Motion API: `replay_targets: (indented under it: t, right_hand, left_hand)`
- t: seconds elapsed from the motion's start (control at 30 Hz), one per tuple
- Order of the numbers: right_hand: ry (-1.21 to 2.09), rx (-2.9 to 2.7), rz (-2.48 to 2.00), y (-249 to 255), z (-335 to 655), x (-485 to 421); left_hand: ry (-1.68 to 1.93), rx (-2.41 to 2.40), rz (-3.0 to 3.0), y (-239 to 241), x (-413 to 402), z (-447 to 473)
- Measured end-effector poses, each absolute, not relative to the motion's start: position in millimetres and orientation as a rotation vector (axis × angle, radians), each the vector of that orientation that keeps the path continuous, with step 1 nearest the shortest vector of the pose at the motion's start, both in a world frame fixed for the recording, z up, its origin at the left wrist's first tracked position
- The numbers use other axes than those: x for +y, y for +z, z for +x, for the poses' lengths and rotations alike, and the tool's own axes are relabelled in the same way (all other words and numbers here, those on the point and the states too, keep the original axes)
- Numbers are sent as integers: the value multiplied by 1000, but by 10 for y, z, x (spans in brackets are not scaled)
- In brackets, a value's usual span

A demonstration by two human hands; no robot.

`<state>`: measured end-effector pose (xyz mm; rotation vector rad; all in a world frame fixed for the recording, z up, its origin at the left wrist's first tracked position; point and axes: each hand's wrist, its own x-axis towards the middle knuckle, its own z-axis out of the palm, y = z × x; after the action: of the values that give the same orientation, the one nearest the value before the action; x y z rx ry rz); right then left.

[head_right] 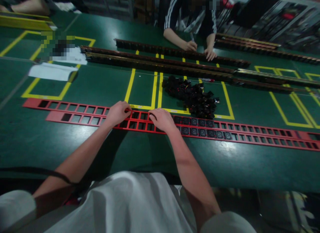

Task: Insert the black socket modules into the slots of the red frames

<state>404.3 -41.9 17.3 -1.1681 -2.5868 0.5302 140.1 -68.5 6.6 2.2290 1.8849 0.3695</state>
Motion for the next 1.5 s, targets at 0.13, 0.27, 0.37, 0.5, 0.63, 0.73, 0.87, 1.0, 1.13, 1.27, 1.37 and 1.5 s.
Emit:
replay_targets:
  t: [0.13,0.27,0.37,0.5,0.63,0.73,0.87,1.0,1.13,1.27,1.37,1.5]
  right_hand:
    - [555,-2579,-1230,191,4028,-398]
    - [628,-2604,-1255,242,4007,-329]
    - [624,-2611,-1290,275,4027,-290]
    - [601,-2591,-1341,287,4154,-287]
    - [568,-2547,-1408,283,4331,-335]
    - [561,-2498,-1430,272,4445,-369]
    - [593,-2460,-1445,254,4554,-360]
    - [665,-2470,-1428,246,4617,-282]
    - [759,-2511,-1425,280,4641,-200]
    - [785,-2519,-1434,320,4630,-180]
    - [754,-2529,-1438,333,4595,-203]
    - [758,-2529,-1422,330,4519,-234]
  left_hand:
    - [345,1893,2198,103,-661,1403]
    - [290,1855,2216,134,-619,1411]
    - [268,1875,2222,141,-601,1470]
    - [279,1887,2197,135,-572,1638]
    - [275,1830,2199,115,-514,1821]
    - [294,1789,2217,88,-479,1932]
    - [342,1744,2221,65,-478,2018]
    - [373,1736,2216,55,-500,2024]
    - [400,1722,2230,54,-521,2016]
    - [405,1753,2231,57,-526,2015]
    - [387,1780,2226,65,-518,1984]
    - [357,1811,2212,76,-512,1901]
